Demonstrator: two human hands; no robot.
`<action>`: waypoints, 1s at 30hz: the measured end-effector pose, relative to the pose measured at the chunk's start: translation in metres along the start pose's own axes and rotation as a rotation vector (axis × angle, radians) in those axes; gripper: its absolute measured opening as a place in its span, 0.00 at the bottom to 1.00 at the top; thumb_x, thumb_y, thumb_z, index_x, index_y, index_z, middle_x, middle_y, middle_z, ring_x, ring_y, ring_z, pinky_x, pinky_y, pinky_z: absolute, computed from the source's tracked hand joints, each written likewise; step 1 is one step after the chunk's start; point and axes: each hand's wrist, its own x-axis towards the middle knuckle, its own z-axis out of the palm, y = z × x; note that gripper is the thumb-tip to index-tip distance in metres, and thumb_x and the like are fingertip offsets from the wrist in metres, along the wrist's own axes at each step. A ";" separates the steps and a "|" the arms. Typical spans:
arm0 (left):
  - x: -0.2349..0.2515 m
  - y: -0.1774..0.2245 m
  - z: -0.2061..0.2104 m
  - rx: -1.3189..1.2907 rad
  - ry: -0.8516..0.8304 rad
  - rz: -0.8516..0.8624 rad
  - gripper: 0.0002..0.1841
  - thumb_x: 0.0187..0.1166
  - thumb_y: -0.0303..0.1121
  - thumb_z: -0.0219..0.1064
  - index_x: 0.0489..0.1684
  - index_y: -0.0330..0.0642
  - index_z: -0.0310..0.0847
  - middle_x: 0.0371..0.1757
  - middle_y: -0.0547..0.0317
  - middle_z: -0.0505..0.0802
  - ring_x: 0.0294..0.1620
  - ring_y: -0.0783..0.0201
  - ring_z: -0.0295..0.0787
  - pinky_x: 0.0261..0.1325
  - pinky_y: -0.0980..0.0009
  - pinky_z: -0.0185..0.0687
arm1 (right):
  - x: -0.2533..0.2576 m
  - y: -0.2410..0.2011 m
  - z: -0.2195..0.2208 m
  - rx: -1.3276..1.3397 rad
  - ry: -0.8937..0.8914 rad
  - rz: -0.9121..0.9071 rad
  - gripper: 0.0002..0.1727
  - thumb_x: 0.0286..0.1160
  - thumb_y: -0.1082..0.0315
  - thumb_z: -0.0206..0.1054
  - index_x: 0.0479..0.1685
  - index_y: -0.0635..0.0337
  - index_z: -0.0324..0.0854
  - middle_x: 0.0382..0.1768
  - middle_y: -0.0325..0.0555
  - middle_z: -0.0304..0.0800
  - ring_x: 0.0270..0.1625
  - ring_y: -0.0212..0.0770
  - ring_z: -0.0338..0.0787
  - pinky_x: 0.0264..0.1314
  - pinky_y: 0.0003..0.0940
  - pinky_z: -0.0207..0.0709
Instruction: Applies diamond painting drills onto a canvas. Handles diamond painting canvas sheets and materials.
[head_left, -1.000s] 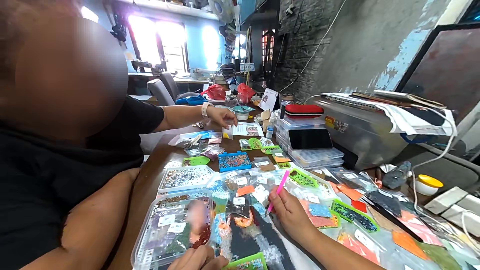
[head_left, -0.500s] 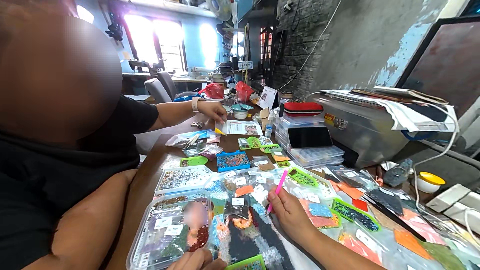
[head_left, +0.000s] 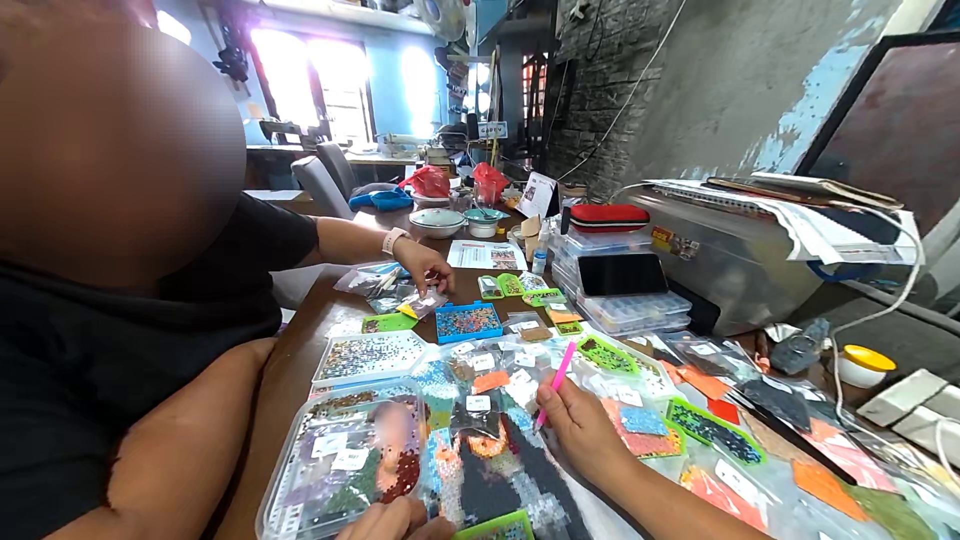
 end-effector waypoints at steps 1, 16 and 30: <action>0.000 0.000 0.000 0.001 0.003 0.001 0.29 0.70 0.46 0.78 0.65 0.34 0.87 0.55 0.32 0.88 0.54 0.33 0.85 0.58 0.38 0.77 | 0.000 0.000 0.000 -0.002 0.000 0.001 0.23 0.93 0.55 0.46 0.44 0.64 0.79 0.27 0.38 0.78 0.30 0.28 0.79 0.37 0.26 0.75; -0.001 0.001 0.000 0.003 0.004 -0.003 0.28 0.71 0.46 0.77 0.64 0.35 0.87 0.55 0.33 0.89 0.53 0.34 0.86 0.56 0.39 0.78 | 0.000 -0.001 -0.001 -0.026 -0.030 0.001 0.23 0.94 0.54 0.46 0.44 0.64 0.79 0.27 0.37 0.78 0.30 0.27 0.79 0.38 0.25 0.74; -0.001 0.003 -0.001 -0.017 0.021 -0.009 0.26 0.71 0.45 0.77 0.64 0.37 0.88 0.55 0.34 0.89 0.55 0.34 0.86 0.59 0.37 0.79 | -0.005 -0.007 -0.005 0.031 0.049 -0.100 0.23 0.93 0.54 0.46 0.44 0.63 0.80 0.27 0.35 0.80 0.28 0.24 0.78 0.34 0.22 0.74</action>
